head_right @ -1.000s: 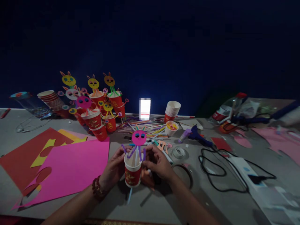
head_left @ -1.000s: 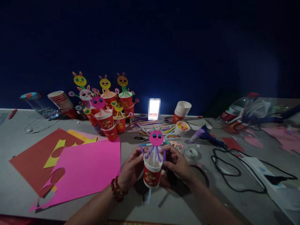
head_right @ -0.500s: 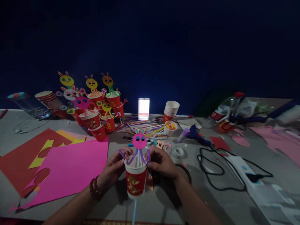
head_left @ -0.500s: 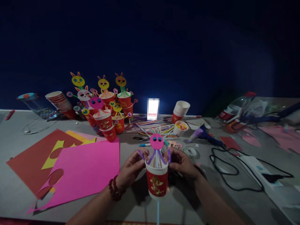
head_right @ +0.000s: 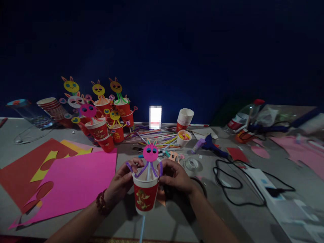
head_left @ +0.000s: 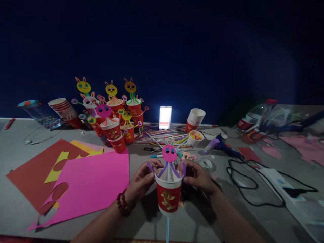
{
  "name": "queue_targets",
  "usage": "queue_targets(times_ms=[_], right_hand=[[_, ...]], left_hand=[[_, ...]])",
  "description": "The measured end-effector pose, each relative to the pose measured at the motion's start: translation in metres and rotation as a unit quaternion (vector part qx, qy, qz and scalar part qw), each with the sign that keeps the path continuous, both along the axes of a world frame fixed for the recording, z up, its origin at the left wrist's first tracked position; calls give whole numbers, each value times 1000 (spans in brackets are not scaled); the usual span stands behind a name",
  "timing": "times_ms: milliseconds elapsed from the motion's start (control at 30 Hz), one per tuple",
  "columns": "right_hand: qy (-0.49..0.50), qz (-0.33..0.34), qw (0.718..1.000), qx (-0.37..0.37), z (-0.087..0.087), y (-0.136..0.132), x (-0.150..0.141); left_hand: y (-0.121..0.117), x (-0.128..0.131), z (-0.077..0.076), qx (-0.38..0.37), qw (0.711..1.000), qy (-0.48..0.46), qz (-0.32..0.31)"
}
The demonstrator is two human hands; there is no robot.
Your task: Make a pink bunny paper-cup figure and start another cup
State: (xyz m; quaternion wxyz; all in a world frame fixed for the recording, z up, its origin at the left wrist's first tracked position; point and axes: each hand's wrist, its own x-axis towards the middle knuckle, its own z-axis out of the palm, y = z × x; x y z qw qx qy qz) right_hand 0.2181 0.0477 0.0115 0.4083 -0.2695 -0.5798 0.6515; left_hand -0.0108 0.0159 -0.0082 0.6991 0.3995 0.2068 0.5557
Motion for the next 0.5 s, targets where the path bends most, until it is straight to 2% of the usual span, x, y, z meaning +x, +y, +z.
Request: queue_targets(times_ms=[500], right_hand=[[-9, -1, 1000, 20, -5, 2, 2]], left_hand=[[1, 1, 4, 24, 1000, 12, 8]])
